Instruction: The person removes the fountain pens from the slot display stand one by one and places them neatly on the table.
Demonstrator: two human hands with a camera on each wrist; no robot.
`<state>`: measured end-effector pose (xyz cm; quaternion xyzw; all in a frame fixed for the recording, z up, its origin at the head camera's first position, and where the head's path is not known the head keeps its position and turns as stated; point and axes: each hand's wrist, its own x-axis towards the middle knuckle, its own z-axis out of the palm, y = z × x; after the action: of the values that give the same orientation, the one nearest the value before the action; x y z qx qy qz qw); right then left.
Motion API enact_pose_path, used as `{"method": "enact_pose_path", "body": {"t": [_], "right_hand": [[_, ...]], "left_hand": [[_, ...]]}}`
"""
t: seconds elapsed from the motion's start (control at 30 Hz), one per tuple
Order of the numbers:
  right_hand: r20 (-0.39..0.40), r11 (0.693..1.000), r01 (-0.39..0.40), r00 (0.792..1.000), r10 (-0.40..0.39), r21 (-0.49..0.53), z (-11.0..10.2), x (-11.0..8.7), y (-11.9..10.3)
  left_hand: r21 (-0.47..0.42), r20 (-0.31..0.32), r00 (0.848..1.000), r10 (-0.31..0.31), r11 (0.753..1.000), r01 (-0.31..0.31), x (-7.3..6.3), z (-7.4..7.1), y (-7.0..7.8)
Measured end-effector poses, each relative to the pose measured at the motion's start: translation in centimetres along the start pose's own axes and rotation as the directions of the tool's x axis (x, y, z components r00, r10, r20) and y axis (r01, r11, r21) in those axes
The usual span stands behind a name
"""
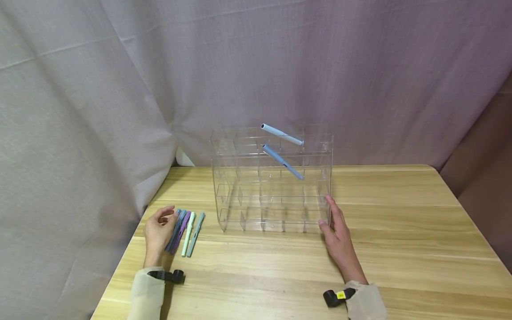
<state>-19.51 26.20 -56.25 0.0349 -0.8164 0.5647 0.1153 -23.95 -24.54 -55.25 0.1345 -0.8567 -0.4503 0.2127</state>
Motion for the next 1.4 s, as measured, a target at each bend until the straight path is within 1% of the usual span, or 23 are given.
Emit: {"method": "enact_pose_path", "body": {"t": [0.1, 0.2, 0.27, 0.37, 0.5, 0.63, 0.73, 0.83, 0.93, 1.0, 1.03, 1.13, 1.2, 1.3, 1.37, 1.4], "right_hand": [[0.004, 1.0, 0.002, 1.0, -0.002, -0.004, 0.0, 0.0, 0.1], [0.008, 1.0, -0.001, 1.0, 0.001, -0.014, 0.0, 0.0, 0.1], [0.009, 1.0, -0.003, 1.0, 0.003, -0.02, 0.0, 0.0, 0.1], [0.009, 0.999, -0.015, 1.0, 0.016, -0.048, -0.1, -0.1, 0.0], [0.008, 0.998, -0.018, 1.0, 0.019, -0.062, 0.0, -0.2, 0.0], [0.01, 1.0, -0.001, 1.0, 0.001, -0.028, 0.1, -0.1, 0.0], [0.012, 0.999, -0.011, 1.0, 0.011, -0.039, 0.1, 0.0, -0.1], [0.01, 0.998, -0.018, 1.0, 0.018, -0.053, 0.0, 0.0, -0.1], [0.009, 0.998, -0.021, 1.0, 0.022, -0.056, -0.1, 0.0, 0.0], [0.007, 0.999, -0.015, 1.0, 0.016, -0.041, -0.1, 0.0, 0.0], [0.008, 0.999, -0.019, 1.0, 0.019, -0.041, -0.1, 0.0, 0.0], [0.009, 0.999, -0.025, 1.0, 0.025, -0.049, -0.1, -0.1, 0.0], [0.011, 0.998, -0.024, 1.0, 0.024, -0.053, -0.1, -0.2, 0.1], [0.014, 0.997, -0.032, 0.999, 0.033, -0.072, -0.1, -0.2, 0.1], [0.013, 0.997, -0.035, 0.999, 0.036, -0.075, -0.1, -0.2, 0.0], [0.012, 0.997, -0.035, 0.999, 0.036, -0.074, -0.1, -0.1, 0.0]], "left_hand": [[-0.061, -0.012, 0.999, 0.031, 0.998, -0.032, 0.0, 0.1, 1.2], [-0.133, -0.033, 0.997, 0.071, 0.988, -0.075, 0.0, 0.3, 2.7], [-0.197, -0.047, 0.994, 0.095, 0.975, -0.102, -0.1, 0.4, 3.7], [-0.282, -0.055, 0.99, 0.132, 0.949, -0.143, -0.3, 0.6, 5.3], [-0.395, -0.054, 0.985, 0.166, 0.902, -0.174, -0.6, 0.8, 7.6], [-0.509, -0.043, 0.98, 0.194, 0.84, -0.189, -1.2, 1.0, 10.3], [-0.561, -0.028, 0.974, 0.226, 0.803, -0.202, -1.7, 1.3, 12.3], [-0.595, -0.012, 0.966, 0.257, 0.775, -0.213, -2.1, 2.0, 14.2], [-0.628, 0.002, 0.954, 0.299, 0.743, -0.232, -2.4, 3.0, 16.0], [-0.642, 0.02, 0.94, 0.34, 0.726, -0.249, -2.7, 3.8, 17.2], [-0.647, 0.031, 0.93, 0.366, 0.717, -0.261, -2.8, 4.2, 17.8], [-0.645, 0.072, 0.898, 0.434, 0.707, -0.29, -3.1, 5.4, 19.3], [-0.632, 0.101, 0.88, 0.464, 0.714, -0.303, -3.3, 6.0, 20.2], [-0.579, 0.136, 0.863, 0.487, 0.746, -0.33, -3.5, 6.9, 21.3], [-0.524, 0.156, 0.852, 0.5, 0.773, -0.358, -3.6, 7.4, 22.0], [-0.499, 0.161, 0.846, 0.508, 0.781, -0.374, -3.6, 7.7, 22.4]]}}
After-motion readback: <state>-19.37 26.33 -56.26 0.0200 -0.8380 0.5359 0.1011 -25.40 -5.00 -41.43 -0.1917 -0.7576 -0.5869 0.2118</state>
